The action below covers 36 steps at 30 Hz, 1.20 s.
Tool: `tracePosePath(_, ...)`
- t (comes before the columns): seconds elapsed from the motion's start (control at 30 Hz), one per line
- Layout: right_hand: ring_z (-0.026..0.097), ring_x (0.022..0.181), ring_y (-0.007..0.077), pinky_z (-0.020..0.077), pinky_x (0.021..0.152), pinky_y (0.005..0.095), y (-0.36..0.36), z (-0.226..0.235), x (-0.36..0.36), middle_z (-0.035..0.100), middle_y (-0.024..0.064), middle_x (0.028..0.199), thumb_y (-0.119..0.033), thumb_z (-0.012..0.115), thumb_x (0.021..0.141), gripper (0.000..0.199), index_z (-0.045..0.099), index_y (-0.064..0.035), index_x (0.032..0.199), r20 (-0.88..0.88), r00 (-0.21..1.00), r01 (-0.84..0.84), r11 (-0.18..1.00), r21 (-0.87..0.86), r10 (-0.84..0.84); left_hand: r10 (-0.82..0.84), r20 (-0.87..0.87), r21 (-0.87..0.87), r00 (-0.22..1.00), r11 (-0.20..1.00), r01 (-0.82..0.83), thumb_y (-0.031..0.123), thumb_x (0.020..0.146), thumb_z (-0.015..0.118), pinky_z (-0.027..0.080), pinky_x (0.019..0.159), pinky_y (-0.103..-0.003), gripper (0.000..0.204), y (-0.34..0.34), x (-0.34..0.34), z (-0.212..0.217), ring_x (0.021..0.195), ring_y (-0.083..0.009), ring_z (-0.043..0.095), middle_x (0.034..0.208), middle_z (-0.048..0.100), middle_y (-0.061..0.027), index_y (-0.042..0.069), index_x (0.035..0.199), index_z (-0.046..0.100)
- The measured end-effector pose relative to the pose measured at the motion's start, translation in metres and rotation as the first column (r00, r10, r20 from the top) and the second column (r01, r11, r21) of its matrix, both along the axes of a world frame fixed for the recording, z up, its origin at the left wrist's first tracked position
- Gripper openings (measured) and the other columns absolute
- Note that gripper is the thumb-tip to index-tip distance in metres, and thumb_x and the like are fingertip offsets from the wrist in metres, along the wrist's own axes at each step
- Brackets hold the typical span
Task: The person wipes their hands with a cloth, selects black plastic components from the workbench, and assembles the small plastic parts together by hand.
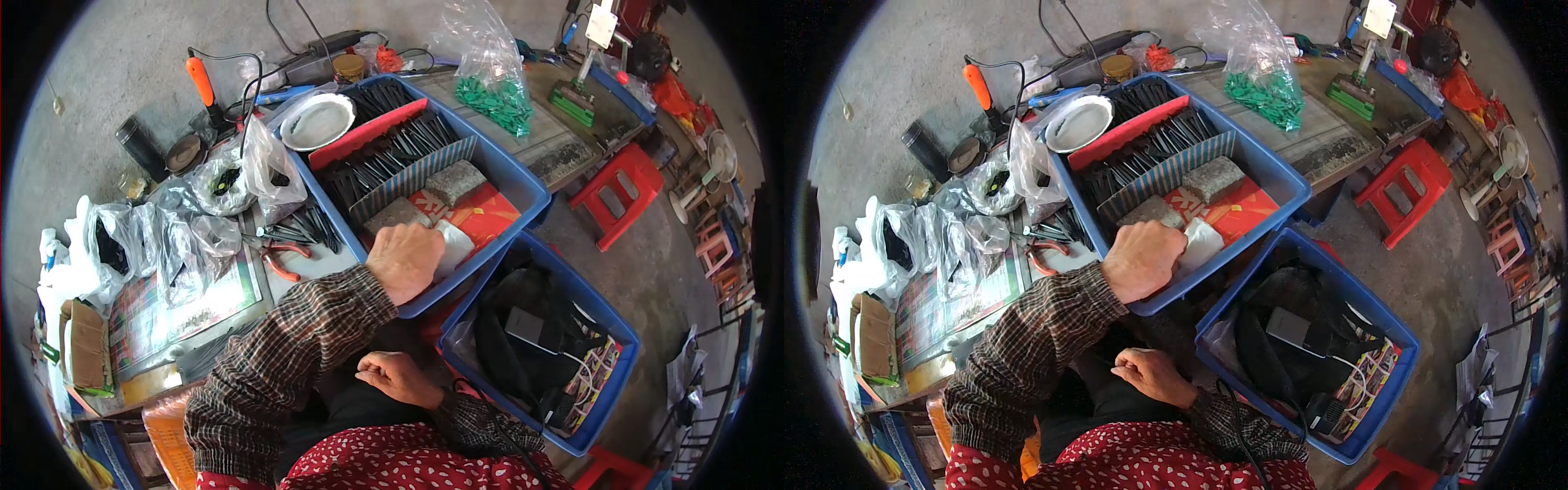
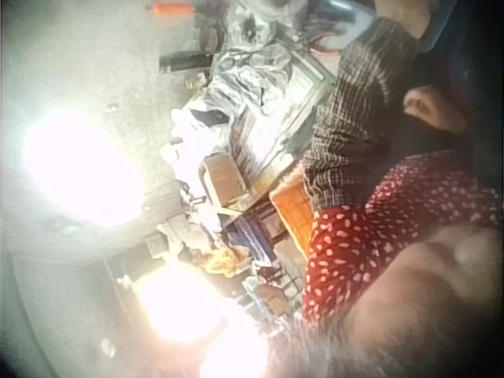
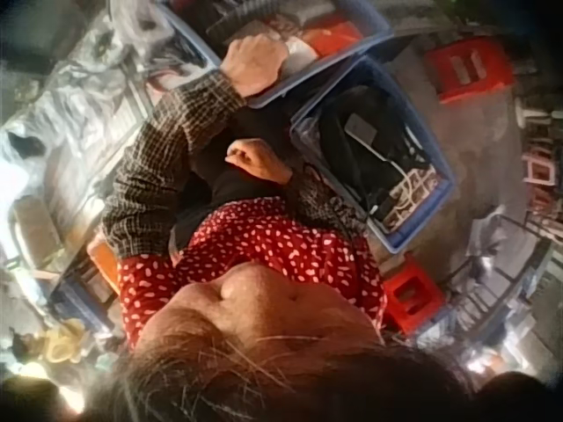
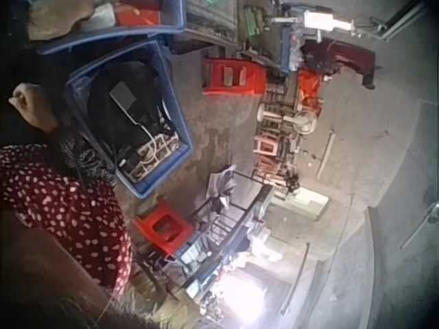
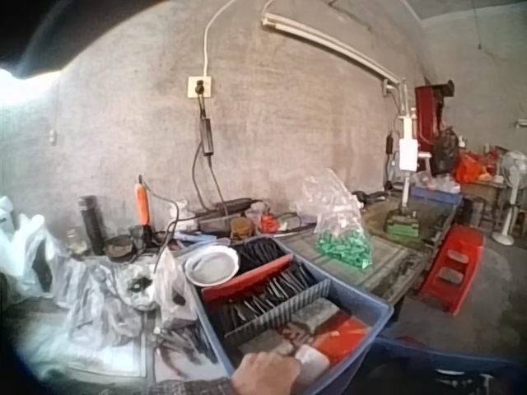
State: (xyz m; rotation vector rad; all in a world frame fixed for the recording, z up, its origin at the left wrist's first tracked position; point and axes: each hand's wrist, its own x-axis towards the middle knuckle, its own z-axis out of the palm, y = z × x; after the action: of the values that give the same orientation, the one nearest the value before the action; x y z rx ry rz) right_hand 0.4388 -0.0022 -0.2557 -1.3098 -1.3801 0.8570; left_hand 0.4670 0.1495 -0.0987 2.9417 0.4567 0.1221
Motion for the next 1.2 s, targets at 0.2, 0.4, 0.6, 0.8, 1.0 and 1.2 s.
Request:
tracePosePath(0.2,0.062,0.066,0.0294,0.0473,0.059,0.0375,-0.004,-0.005,0.002,0.062,0.0133,0.075,-0.018,0.069,0.086,0.019,0.058,-0.0024,0.089,0.143,0.988,0.046,0.995,0.089,-0.059,-0.052,0.551,-0.124,0.833,0.982,0.144,0.008,0.077,0.061,0.054,0.065,-0.045,0.010,0.024,-0.010,0.001,0.073,-0.0308,0.069,0.079,0.065,-0.0220,-0.001,0.081,0.063)
tracePosePath(0.4,0.062,0.067,0.0307,0.0476,0.059,0.0372,-0.012,0.009,0.007,0.062,0.0140,0.076,-0.016,0.070,0.085,0.019,0.059,-0.0024,0.092,0.128,0.988,0.072,0.991,0.116,-0.087,0.306,0.317,-0.836,0.898,0.538,0.112,0.003,0.087,0.057,0.050,0.048,-0.028,0.008,0.019,-0.047,0.033,0.057,-0.0139,0.063,0.077,0.064,-0.0109,-0.005,0.088,0.057)
tracePosePath(0.6,0.062,0.066,0.0146,0.0494,0.059,0.0280,-0.039,0.091,0.022,0.063,0.0073,0.079,-0.006,0.067,0.088,0.029,0.058,-0.0005,0.115,-0.156,0.935,0.320,0.947,-0.015,-0.318,0.400,0.357,-0.918,0.844,0.320,0.236,0.003,0.089,0.055,0.053,0.057,-0.026,0.022,-0.012,-0.099,0.037,0.067,-0.0140,0.064,0.087,0.066,-0.0103,-0.005,0.109,0.053)
tracePosePath(0.8,0.063,0.083,0.0137,0.0506,0.065,0.0247,-0.037,0.126,0.031,0.062,0.0124,0.111,-0.050,0.069,0.085,0.082,0.040,0.0076,0.135,-0.616,0.769,0.269,0.961,0.065,-0.173,0.406,0.315,-0.947,0.858,0.080,0.310,0.007,0.094,0.058,0.056,0.068,-0.025,0.020,-0.045,-0.143,0.018,0.082,-0.0108,0.064,0.097,0.065,-0.0064,-0.002,0.112,0.053)
tracePosePath(1.0,0.059,0.101,0.0120,0.0494,0.080,0.0274,-0.042,0.124,0.014,0.061,0.0097,0.122,-0.029,0.074,0.086,0.063,0.048,0.0012,0.135,-0.685,0.726,0.112,0.993,0.040,-0.055,0.363,0.321,-0.923,0.874,-0.088,0.376,0.011,0.095,0.058,0.054,0.069,-0.025,0.023,-0.064,-0.174,-0.020,0.080,-0.0104,0.063,0.096,0.065,-0.0060,-0.003,0.112,0.055)
tracePosePath(1.2,0.059,0.084,0.0070,0.0471,0.079,0.0239,-0.038,0.128,-0.004,0.066,0.0003,0.091,0.000,0.073,0.081,0.018,0.067,0.0005,0.098,-0.681,0.712,0.238,0.971,0.006,-0.170,0.356,0.263,-0.915,0.897,-0.202,0.349,0.023,0.095,0.058,0.053,0.067,-0.025,0.038,-0.078,-0.200,-0.029,0.081,-0.0105,0.062,0.096,0.064,-0.0062,-0.004,0.121,0.054)
